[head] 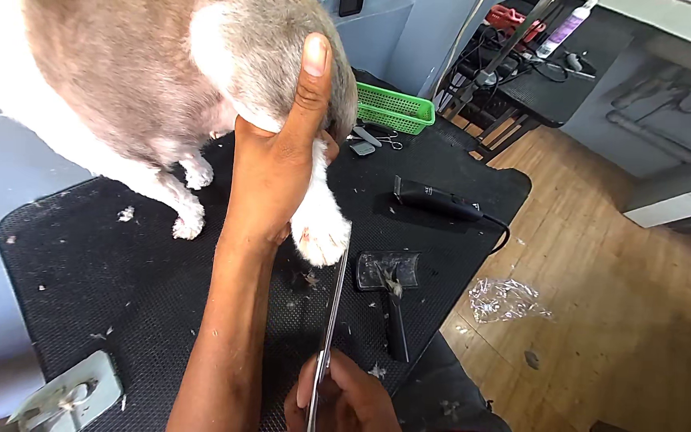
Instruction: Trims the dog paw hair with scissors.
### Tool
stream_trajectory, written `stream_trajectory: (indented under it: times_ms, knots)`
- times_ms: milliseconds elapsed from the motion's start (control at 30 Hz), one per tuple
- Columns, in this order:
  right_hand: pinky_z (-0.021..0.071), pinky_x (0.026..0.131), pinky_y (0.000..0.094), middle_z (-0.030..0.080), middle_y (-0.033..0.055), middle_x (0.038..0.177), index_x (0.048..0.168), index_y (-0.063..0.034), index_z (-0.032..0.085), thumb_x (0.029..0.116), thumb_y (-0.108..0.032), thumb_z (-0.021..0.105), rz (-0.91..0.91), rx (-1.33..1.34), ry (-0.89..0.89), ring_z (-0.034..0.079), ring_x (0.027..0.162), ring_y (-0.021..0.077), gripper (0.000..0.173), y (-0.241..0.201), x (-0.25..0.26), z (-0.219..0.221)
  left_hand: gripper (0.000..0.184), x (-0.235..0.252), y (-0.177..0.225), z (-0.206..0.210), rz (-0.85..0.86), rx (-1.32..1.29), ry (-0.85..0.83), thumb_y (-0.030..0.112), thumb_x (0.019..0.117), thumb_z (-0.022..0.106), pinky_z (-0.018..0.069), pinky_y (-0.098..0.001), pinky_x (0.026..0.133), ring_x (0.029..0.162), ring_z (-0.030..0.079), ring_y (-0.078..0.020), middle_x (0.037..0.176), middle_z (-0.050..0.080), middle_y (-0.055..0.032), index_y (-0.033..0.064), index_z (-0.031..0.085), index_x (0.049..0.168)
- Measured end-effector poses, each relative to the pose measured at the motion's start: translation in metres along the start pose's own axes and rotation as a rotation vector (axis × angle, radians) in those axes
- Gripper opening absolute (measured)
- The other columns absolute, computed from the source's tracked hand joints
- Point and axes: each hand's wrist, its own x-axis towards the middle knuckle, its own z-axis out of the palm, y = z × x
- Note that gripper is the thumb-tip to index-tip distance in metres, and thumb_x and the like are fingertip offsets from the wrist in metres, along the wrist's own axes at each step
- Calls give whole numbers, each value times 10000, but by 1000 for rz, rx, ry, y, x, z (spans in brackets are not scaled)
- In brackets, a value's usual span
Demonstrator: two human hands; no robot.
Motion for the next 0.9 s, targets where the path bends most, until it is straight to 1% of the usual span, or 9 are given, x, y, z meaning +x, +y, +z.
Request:
stream_trajectory:
  times_ms: [100, 200, 267, 300, 400, 533, 600, 700, 900]
  knots:
    - [588, 527, 318, 630, 101, 867, 1071, 36, 538, 903, 27, 662, -20, -4, 2, 660, 647, 160, 210, 0, 0, -3, 240, 0, 0, -2, -3, 12, -17, 316, 1108, 450, 523, -287, 551, 553, 536, -132, 668, 541, -8, 107, 547, 1038]
    - [572, 518, 301, 637, 94, 874, 1066, 31, 547, 875, -25, 705, -36, -22, -2, 657, 654, 147, 254, -1, -1, -5, 269, -1, 0, -3, -17, 3, -27, 329, 1110, 438, 527, -277, 542, 540, 540, -126, 645, 537, -4, 112, 551, 999]
    - [570, 519, 300, 637, 94, 874, 1058, 32, 550, 874, -39, 714, -38, -38, -14, 658, 657, 148, 257, -3, 0, -6, 284, -1, 1, -2, -22, -7, -38, 326, 1114, 424, 521, -274, 536, 536, 533, -125, 638, 527, -1, 115, 549, 970]
    - [572, 521, 300, 636, 96, 873, 1057, 34, 551, 878, -48, 717, -40, -45, -22, 659, 660, 148, 258, -4, 0, -6, 284, -1, 1, -2, -26, -7, -40, 329, 1115, 420, 519, -270, 535, 536, 533, -120, 636, 525, 5, 122, 547, 967]
    - [579, 527, 313, 638, 104, 868, 1067, 38, 552, 891, -65, 711, -42, -62, -40, 664, 665, 159, 259, -5, 0, -7, 267, -2, 1, -2, -24, 6, -40, 327, 1114, 424, 523, -269, 548, 548, 543, -121, 652, 542, 1, 117, 553, 1010]
    - [574, 511, 322, 636, 106, 848, 1051, 38, 551, 893, 6, 673, -14, -67, -32, 654, 631, 165, 203, -7, 0, -7, 275, -3, 2, -2, -33, 14, -38, 332, 1113, 429, 512, -253, 517, 533, 539, -117, 647, 545, -2, 115, 556, 1001]
    - [579, 507, 327, 641, 104, 850, 1050, 31, 548, 895, 34, 663, 10, -58, -31, 658, 625, 167, 193, -8, 0, -8, 289, -3, 2, -2, -38, 9, -35, 332, 1112, 431, 510, -258, 518, 529, 536, -117, 631, 537, 3, 116, 559, 969]
    - [584, 510, 323, 639, 99, 854, 1062, 32, 546, 895, 46, 665, 7, -46, -30, 660, 628, 164, 205, -8, -1, -12, 293, -3, 3, -3, -32, 8, -50, 327, 1115, 418, 515, -261, 544, 544, 538, -120, 640, 539, -4, 111, 559, 975]
    - [560, 515, 284, 643, 89, 868, 1059, 31, 559, 881, -79, 720, -35, -112, -58, 652, 654, 133, 264, -13, 0, -20, 319, -3, 4, -4, -54, 16, -56, 339, 1117, 405, 511, -257, 539, 542, 537, -115, 632, 536, 2, 117, 563, 952]
